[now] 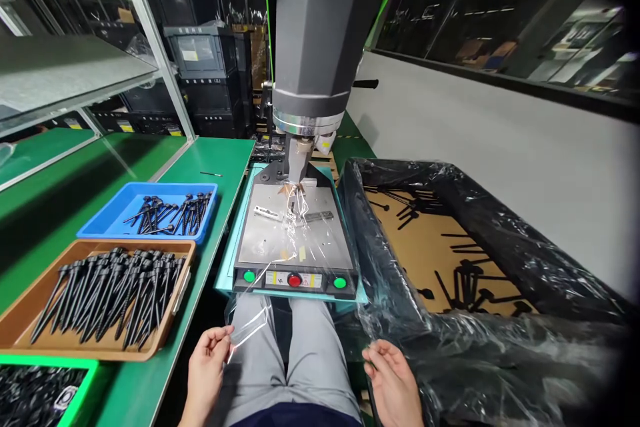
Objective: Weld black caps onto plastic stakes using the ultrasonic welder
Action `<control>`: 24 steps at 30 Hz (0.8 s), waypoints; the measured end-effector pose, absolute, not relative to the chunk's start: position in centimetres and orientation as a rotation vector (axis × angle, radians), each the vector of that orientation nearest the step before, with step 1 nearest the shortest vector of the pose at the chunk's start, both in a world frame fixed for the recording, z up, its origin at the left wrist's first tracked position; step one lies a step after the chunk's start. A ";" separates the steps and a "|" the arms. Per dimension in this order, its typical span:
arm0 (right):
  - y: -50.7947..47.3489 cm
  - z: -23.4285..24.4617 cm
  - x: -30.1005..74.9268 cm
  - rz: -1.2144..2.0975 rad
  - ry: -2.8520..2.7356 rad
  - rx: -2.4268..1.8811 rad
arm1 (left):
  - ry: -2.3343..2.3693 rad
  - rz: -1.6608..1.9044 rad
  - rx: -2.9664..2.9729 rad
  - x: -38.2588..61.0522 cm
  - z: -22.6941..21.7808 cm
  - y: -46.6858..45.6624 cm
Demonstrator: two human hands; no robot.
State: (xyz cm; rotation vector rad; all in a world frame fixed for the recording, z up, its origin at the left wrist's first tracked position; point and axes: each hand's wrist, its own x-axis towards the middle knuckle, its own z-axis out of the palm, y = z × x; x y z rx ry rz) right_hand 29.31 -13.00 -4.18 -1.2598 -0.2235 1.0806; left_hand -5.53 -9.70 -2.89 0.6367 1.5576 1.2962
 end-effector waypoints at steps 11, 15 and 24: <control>-17.5 -5.9 28.3 1.175 -0.330 -1.401 | 1.720 1.129 0.675 -6.0 -5.4 -13.5; -17.7 -6.8 28.0 1.186 -0.291 -1.414 | 1.721 1.121 0.612 -6.3 -5.6 -14.1; -18.2 -9.2 27.8 1.242 -0.362 -1.449 | 1.736 1.103 0.499 -6.6 -6.3 -15.3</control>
